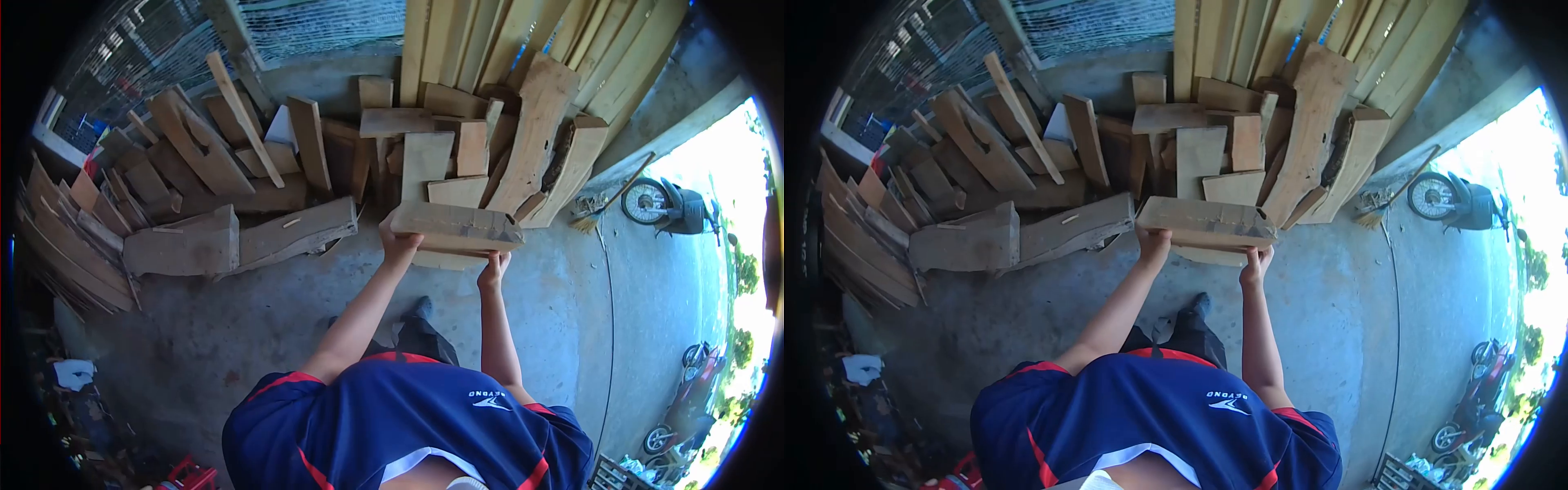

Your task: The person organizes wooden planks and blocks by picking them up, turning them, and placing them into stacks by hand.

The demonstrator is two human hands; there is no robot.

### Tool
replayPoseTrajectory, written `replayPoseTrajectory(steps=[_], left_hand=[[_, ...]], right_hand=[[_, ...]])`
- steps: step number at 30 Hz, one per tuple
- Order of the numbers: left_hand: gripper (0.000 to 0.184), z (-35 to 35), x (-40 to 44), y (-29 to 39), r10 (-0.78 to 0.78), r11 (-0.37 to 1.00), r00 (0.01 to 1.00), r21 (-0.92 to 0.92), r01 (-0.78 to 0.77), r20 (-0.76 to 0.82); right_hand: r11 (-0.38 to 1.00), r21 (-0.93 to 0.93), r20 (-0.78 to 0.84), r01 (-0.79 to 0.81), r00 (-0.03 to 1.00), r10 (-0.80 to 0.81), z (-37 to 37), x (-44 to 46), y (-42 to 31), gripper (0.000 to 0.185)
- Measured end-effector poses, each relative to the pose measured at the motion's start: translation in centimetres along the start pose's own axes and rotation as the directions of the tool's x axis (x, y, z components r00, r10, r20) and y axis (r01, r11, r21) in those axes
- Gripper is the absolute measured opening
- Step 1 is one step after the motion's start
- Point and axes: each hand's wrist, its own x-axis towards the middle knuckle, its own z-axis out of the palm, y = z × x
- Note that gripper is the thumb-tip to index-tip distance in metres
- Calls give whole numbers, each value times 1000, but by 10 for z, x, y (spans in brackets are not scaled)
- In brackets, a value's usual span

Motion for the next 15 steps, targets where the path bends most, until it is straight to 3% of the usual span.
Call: replayPoseTrajectory(steps=[3,6,9,13,15], left_hand=[[60,-38,2,16,12,1000,1000,-5,-12,-12],[57,-75,9,36,27,1000,992,-11,-29,-127],[53,-115,21,61,-56,998,980,-6,56,-190],[49,-172,34,91,-59,990,985,115,78,-159],[48,-198,44,106,-28,985,989,167,52,-143]], right_hand=[[1000,-3,26,-31,999,31,30,-16,6,52],[997,-19,36,-69,997,70,75,-34,-5,52],[996,-58,9,-72,997,73,123,-53,-9,51],[986,-71,9,-150,988,151,175,-82,-5,50],[969,22,128,-248,961,243,199,-93,-1,46]])
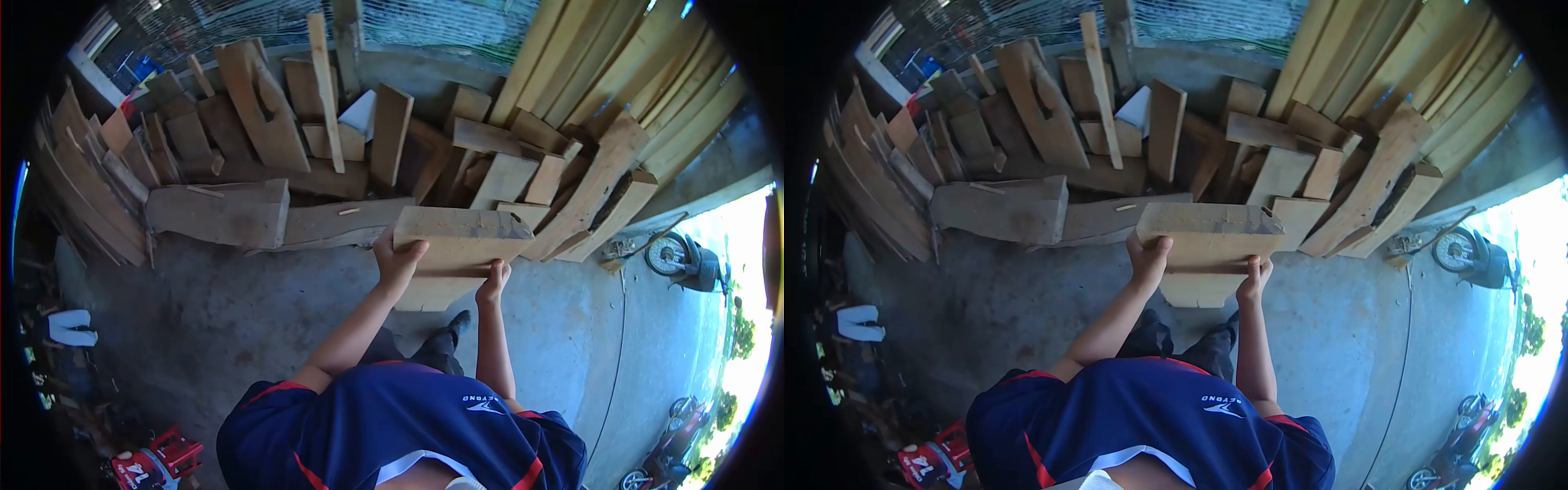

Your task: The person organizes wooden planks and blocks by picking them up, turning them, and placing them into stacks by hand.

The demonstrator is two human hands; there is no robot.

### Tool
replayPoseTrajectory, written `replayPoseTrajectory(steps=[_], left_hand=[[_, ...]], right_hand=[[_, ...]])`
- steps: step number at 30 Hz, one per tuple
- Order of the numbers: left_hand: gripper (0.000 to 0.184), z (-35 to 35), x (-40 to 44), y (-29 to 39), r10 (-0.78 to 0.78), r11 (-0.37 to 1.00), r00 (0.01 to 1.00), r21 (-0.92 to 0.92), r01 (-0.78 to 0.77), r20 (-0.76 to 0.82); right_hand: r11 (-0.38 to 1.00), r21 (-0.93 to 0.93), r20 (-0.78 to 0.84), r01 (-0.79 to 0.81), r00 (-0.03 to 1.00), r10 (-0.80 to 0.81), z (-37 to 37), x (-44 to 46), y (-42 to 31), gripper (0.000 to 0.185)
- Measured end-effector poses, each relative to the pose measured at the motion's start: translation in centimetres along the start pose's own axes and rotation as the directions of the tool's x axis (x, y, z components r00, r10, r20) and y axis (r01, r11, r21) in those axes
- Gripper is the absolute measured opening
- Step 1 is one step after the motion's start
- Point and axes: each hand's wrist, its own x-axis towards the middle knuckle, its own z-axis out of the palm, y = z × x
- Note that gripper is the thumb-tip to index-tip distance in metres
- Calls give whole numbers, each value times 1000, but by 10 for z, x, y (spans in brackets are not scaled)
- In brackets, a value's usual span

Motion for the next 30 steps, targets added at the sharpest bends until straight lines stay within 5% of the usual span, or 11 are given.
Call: replayPoseTrajectory(steps=[2,5,14,23,27,30], left_hand=[[46,-25,10,13,4,990,1000,143,-1,-20],[46,-56,38,45,-8,986,997,168,20,-73],[38,-136,150,133,125,966,974,249,-76,-189],[39,-142,268,206,301,953,918,38,-302,-257],[36,-133,324,205,385,920,892,26,-391,-237],[39,-131,360,201,359,932,915,17,-362,-181]], right_hand=[[1000,31,-103,1,995,2,32,-6,9,49],[986,130,32,-108,994,105,88,-11,-7,51],[959,269,181,-93,983,45,257,18,-47,41],[966,259,257,-1,964,-68,364,88,-127,46],[909,381,116,170,966,-229,407,135,-133,47],[947,305,162,100,975,-155,421,173,-125,49]])
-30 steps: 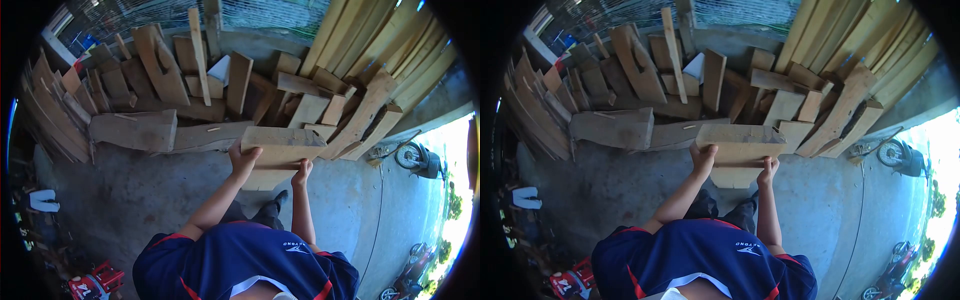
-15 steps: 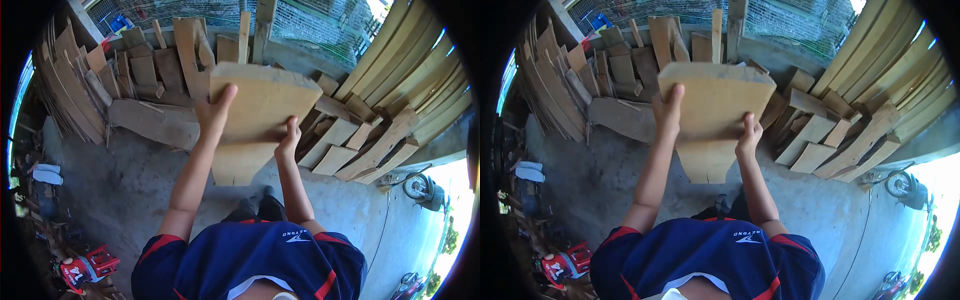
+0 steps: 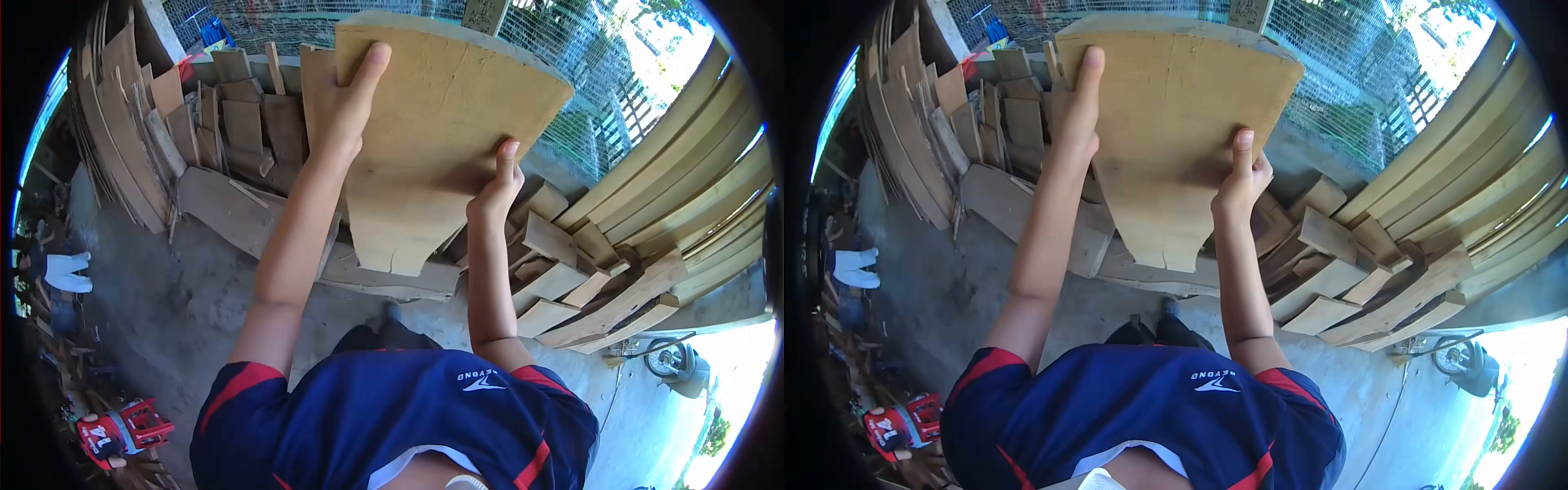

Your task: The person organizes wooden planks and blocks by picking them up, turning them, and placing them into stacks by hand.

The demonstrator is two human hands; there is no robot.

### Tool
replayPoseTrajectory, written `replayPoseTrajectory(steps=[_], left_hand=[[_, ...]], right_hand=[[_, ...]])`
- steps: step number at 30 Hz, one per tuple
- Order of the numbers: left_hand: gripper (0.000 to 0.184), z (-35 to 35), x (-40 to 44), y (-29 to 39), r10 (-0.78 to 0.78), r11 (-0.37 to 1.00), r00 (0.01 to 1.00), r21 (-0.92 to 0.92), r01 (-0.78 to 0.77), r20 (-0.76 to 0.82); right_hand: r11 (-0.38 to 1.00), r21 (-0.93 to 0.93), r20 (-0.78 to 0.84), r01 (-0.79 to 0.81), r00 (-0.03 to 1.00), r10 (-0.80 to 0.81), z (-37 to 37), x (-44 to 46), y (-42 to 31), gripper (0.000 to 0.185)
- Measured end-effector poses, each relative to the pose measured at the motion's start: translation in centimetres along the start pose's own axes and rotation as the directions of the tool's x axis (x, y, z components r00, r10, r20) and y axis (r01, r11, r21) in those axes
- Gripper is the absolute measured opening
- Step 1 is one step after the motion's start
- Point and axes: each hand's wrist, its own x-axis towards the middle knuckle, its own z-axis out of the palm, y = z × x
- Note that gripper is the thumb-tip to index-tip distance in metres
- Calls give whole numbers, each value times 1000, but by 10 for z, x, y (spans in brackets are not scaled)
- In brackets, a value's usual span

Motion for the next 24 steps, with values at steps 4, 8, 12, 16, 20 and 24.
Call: replayPoseTrajectory(steps=[4,8,12,16,20,24], left_hand=[[41,11,34,-31,-84,996,996,-10,84,-16],[42,11,58,-73,-68,997,996,-23,70,58],[39,6,76,-117,-130,988,988,-67,136,82],[41,-9,82,-161,-146,976,979,-139,167,145],[43,-29,77,-199,-155,983,980,-83,166,124],[42,-20,74,-201,-46,999,984,18,44,175]], right_hand=[[1000,-4,10,31,999,-31,9,34,18,55],[999,19,-51,40,998,-39,11,56,48,52],[992,79,-145,93,986,-81,17,71,83,43],[987,-37,-179,156,971,-160,10,74,129,47],[973,-97,-168,210,960,-224,3,66,165,45],[960,-192,-219,202,945,-242,-10,71,173,49]])
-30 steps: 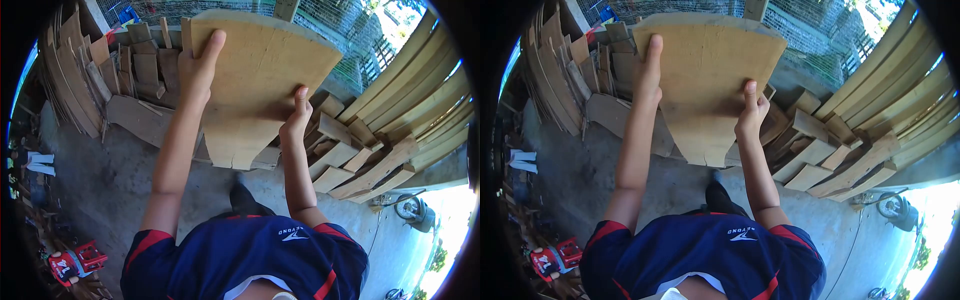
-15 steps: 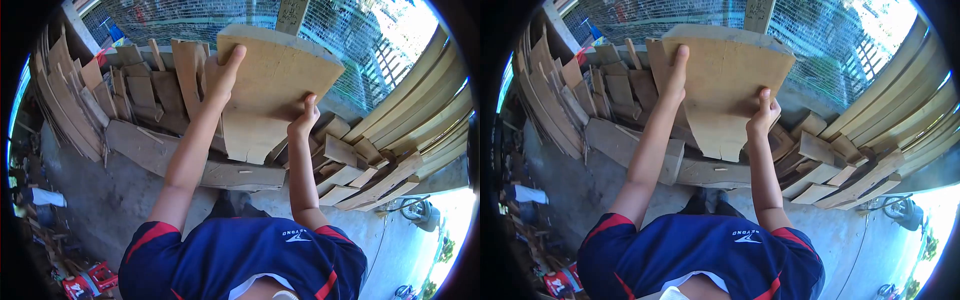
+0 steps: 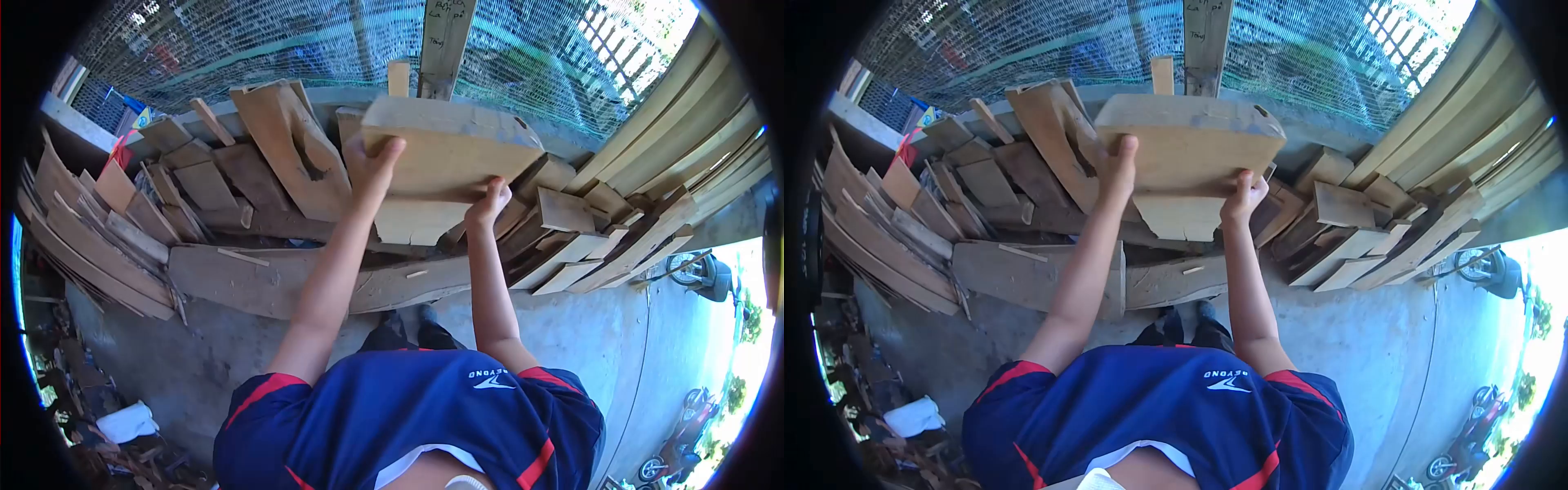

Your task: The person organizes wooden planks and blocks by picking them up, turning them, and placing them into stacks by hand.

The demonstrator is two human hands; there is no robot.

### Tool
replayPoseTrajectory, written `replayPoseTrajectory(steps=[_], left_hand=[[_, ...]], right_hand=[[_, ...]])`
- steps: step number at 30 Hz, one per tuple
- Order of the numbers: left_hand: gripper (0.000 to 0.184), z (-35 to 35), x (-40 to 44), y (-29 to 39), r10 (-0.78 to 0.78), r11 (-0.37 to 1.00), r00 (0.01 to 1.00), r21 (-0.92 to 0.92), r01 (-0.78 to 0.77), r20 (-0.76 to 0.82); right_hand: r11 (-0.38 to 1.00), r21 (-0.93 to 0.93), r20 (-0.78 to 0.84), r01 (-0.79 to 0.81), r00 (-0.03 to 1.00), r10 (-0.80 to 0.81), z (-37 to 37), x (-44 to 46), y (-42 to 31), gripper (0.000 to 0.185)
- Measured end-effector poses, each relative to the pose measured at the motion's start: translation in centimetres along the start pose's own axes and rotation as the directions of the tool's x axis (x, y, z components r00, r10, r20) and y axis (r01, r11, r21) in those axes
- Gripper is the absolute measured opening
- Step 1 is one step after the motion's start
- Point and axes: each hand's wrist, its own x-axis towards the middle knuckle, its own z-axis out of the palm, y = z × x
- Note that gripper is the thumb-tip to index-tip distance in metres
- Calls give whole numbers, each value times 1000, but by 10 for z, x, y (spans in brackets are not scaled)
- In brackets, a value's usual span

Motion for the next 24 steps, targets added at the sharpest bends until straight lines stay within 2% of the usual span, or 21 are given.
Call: replayPoseTrajectory(steps=[1,4,5,6,7,10,12,14,16,17,18,20,22,23,24], left_hand=[[42,6,1,2,-4,1000,999,11,3,53],[42,26,-3,-4,-60,998,982,15,58,178],[42,33,-6,-7,-70,997,978,48,61,199],[42,40,-7,-9,-16,996,982,90,-1,187],[42,48,-9,-8,-31,997,981,78,17,193],[43,67,-12,-7,-42,998,978,47,33,205],[44,76,-12,-7,-47,998,965,48,35,258],[45,84,-8,-7,-50,997,951,71,29,306],[45,95,-3,-21,-7,996,924,83,-27,383],[45,99,-3,-28,-44,998,910,52,25,413],[45,102,-1,-26,-26,1000,910,22,19,413],[47,105,2,-25,-12,1000,909,-16,21,417],[49,101,12,-35,9,997,906,69,-41,422],[52,101,13,-35,10,1000,922,10,-15,386],[52,96,16,-35,-4,1000,919,26,-7,395]], right_hand=[[998,56,-59,15,998,-12,0,5,-1,51],[999,10,-147,50,988,-48,-18,14,0,54],[999,36,-172,29,985,-23,-25,19,4,55],[998,65,-197,11,980,2,-37,23,11,56],[992,75,-103,-106,988,114,-52,26,14,62],[978,147,-175,-148,969,173,-74,33,25,64],[979,148,-169,-137,972,161,-80,30,19,65],[989,99,-264,-113,955,135,-78,26,4,64],[989,108,-281,-101,951,128,-79,20,-6,64],[985,101,-311,-138,936,163,-77,18,-12,64],[980,95,-341,-177,919,199,-76,15,-17,64],[994,29,-321,-108,940,112,-79,20,-9,68],[996,15,-314,-93,945,93,-76,25,-2,68],[996,7,-300,-94,949,92,-70,25,-2,67],[996,4,-284,-89,955,87,-64,28,-2,66]])
